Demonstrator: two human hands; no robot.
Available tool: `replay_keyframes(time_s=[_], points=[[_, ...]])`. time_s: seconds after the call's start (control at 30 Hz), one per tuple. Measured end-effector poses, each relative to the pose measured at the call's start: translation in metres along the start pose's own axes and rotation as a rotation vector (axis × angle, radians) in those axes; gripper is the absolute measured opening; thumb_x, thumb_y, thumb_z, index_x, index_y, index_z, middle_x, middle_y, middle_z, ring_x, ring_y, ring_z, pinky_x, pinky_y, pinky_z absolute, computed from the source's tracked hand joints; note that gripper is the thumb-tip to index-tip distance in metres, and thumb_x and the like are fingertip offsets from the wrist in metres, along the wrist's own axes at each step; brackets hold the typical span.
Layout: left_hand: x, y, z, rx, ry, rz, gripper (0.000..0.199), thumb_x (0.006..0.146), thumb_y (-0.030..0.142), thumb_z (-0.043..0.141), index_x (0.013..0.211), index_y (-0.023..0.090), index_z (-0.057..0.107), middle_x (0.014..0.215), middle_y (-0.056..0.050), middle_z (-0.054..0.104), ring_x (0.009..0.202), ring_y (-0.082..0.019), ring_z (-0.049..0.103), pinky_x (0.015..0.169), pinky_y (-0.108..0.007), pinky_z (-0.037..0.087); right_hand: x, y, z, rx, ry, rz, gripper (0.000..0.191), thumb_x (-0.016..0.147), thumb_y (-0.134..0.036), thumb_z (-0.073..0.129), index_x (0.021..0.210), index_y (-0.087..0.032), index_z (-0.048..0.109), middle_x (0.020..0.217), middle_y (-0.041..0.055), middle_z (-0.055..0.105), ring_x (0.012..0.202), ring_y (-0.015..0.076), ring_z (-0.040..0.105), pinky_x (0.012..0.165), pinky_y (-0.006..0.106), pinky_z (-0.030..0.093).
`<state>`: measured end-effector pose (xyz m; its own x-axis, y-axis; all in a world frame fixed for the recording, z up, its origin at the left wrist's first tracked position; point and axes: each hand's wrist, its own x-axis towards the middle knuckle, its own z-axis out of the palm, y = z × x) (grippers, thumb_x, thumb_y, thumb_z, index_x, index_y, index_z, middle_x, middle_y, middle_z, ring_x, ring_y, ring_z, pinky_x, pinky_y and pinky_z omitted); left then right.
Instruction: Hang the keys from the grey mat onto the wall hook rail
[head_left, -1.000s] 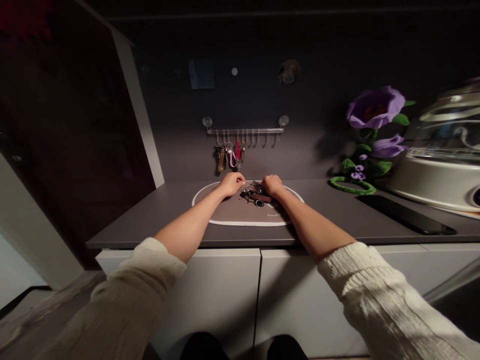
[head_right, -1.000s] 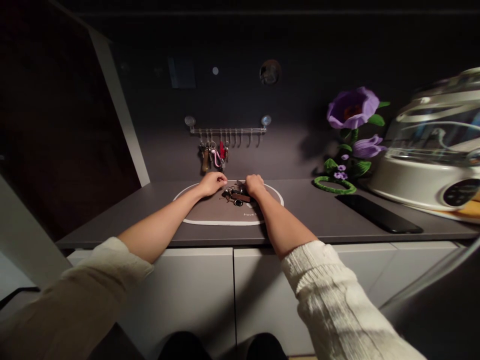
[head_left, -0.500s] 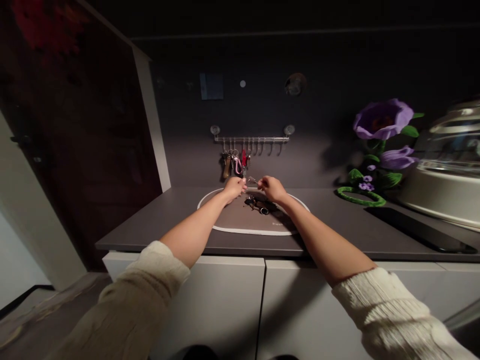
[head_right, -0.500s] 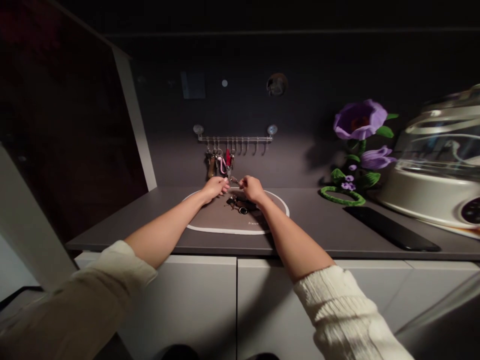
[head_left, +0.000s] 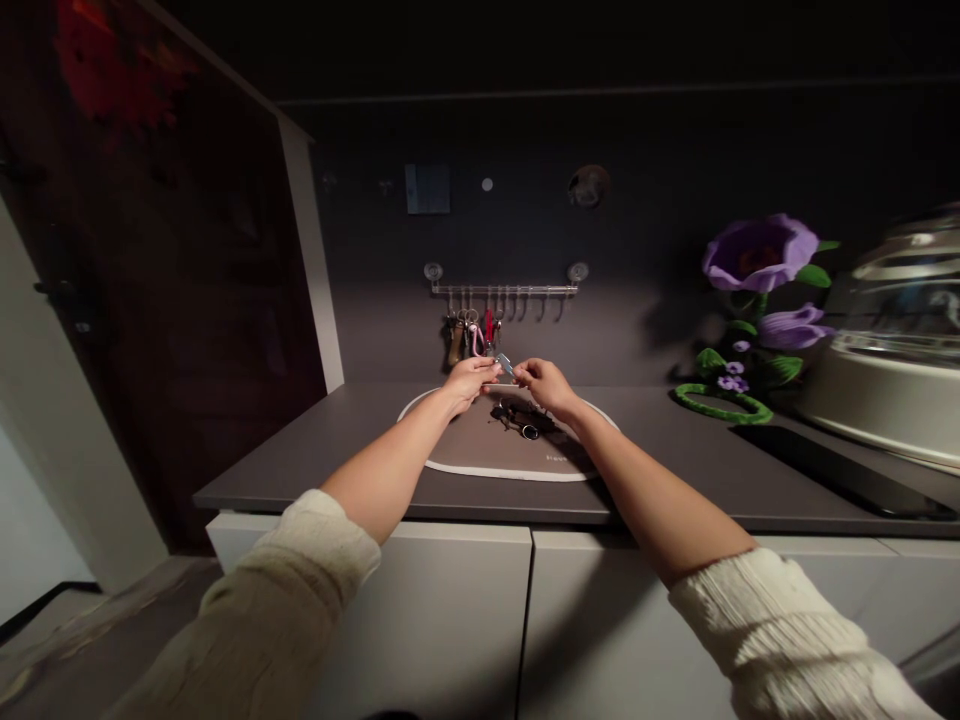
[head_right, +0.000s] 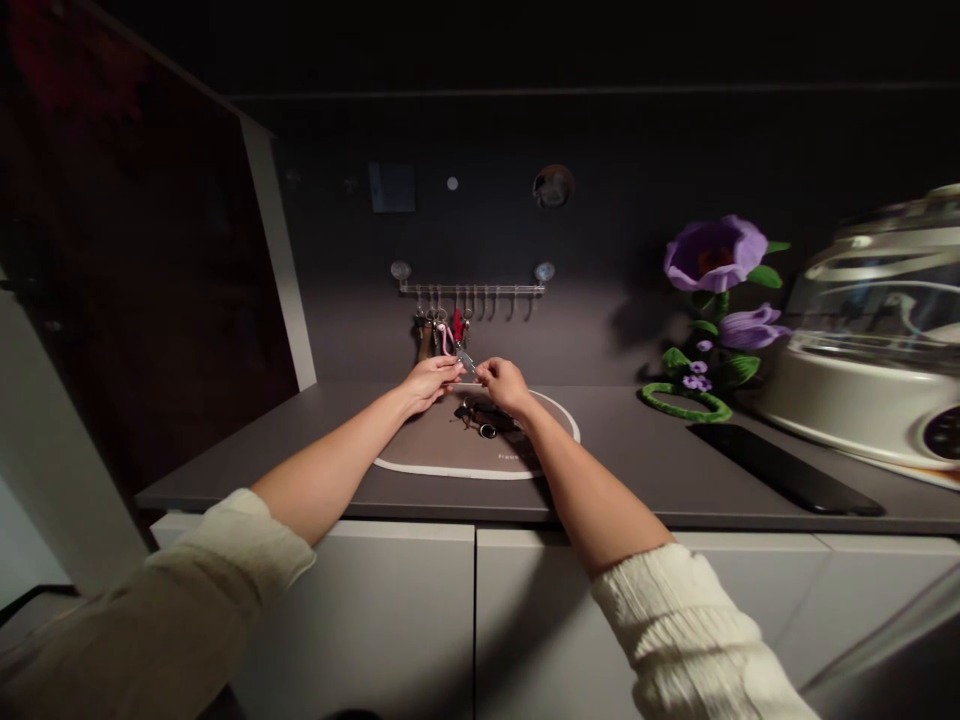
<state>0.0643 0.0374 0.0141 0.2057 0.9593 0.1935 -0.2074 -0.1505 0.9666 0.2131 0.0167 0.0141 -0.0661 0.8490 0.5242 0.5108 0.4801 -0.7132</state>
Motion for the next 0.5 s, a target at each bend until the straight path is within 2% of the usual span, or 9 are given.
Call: replay_keyframes(time_s=[0.3,0.5], points=[[0.0081,-0.0032,-0.0051,0.059,0.143,0.134,0.012,0.074,0.023,0.059,0.072,0.011,0.06,0.067,-0.002,0.059,0.051,-0.003,0.047,0.045,-0.015,0.035,-0.0046,-0.0092,-0.001,0.153,-0.071,0.065,0.012,0.074,-0.022,0.051,0.067,-0.013,0.054,0.061,0.0005,0.058,0.054,0.0077,0.045,0.059,0.021,0.036],[0.0069,-0.0007,-0.0059,0.119,0.146,0.179,0.016,0.077,0.027,0.054,0.077,0.013,0.062,0.068,-0.001,0.059,0.051,-0.004,0.047,0.045,-0.015,0.035,-0.0063,-0.0101,-0.0018,0.24,-0.099,0.095,0.012,0.074,-0.024,0.053,0.069,-0.013,0.054,0.06,-0.0003,0.057,0.054,0.0073,0.044,0.059,0.021,0.036]])
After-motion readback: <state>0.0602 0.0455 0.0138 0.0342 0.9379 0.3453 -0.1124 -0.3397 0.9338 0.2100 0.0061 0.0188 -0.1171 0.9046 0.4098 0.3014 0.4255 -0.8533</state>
